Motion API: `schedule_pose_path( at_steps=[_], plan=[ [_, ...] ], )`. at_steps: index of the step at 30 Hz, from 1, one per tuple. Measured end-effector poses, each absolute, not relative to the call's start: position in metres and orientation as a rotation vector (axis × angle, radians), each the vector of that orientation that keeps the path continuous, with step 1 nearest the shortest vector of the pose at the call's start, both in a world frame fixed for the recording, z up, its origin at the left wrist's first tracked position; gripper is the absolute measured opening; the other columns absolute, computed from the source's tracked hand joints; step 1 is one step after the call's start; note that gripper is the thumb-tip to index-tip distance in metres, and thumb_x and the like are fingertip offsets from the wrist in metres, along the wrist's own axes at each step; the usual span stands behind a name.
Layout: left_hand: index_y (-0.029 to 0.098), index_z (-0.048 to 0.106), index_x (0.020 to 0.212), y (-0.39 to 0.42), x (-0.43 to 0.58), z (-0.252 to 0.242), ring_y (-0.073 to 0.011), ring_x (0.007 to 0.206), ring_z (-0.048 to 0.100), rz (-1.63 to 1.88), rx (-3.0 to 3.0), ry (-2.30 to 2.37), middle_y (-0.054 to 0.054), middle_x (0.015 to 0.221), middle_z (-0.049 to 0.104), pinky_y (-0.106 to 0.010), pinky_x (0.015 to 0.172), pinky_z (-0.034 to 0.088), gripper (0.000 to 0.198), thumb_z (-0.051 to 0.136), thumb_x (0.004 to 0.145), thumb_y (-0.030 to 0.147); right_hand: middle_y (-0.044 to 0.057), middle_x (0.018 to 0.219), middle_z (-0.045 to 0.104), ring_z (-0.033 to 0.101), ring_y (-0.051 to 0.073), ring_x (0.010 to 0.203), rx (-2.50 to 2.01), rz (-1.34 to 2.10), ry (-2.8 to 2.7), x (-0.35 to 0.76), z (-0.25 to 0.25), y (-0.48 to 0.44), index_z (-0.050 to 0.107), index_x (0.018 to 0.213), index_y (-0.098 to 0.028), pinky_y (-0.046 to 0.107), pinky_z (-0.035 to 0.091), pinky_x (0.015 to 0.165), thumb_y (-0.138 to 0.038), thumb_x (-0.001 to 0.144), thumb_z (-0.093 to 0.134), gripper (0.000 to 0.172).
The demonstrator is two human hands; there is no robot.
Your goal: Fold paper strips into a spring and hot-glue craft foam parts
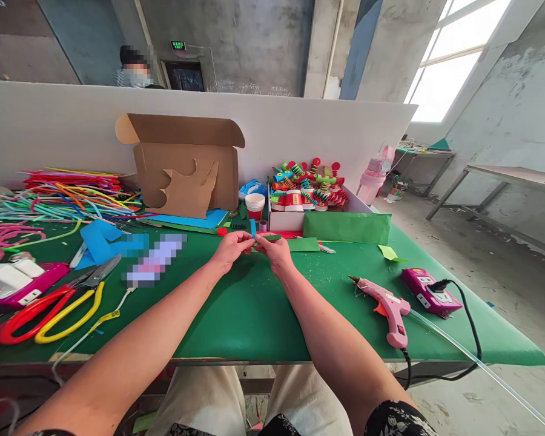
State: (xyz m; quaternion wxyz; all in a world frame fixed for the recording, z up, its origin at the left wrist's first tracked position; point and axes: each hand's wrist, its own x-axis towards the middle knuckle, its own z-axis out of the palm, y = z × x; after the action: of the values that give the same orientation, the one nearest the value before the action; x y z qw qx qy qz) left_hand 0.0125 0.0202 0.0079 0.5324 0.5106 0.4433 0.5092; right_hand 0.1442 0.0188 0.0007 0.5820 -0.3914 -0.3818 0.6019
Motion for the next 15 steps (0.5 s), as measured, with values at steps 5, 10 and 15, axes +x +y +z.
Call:
schedule_pose_path(
  at_steps=[5,10,15],
  plan=[
    [0.015,0.064,0.068,0.0177,0.0144,0.0089,-0.0111,0.055,0.054,1.226,1.219,1.081,0.0,0.062,0.063,-0.025,0.056,0.043,0.02,0.077,0.063,0.03,-0.001,0.061,0.068,0.06,0.009,0.054,-0.914,1.387,-0.848,0.1433,-0.0024,0.0208,0.07,0.064,-0.016,0.026,0.056,0.065,-0.032,0.049,0.091,0.031],
    [0.016,0.063,0.066,0.0172,0.014,0.0113,-0.0113,0.054,0.053,1.255,1.201,1.085,0.001,0.059,0.06,-0.027,0.057,0.045,0.022,0.079,0.06,0.029,-0.001,0.058,0.067,0.06,0.009,0.054,-0.916,1.43,-0.838,0.1434,-0.0017,0.0202,0.07,0.065,-0.016,0.025,0.057,0.064,-0.033,0.047,0.092,0.033],
    [0.016,0.064,0.067,0.0197,0.0128,0.0097,-0.0116,0.055,0.054,1.28,1.182,1.075,0.001,0.059,0.06,-0.027,0.059,0.045,0.021,0.079,0.06,0.028,-0.001,0.057,0.066,0.059,0.009,0.053,-0.936,1.394,-0.888,0.1446,-0.0001,0.0192,0.07,0.063,-0.016,0.027,0.056,0.064,-0.034,0.047,0.092,0.033]
  ],
)
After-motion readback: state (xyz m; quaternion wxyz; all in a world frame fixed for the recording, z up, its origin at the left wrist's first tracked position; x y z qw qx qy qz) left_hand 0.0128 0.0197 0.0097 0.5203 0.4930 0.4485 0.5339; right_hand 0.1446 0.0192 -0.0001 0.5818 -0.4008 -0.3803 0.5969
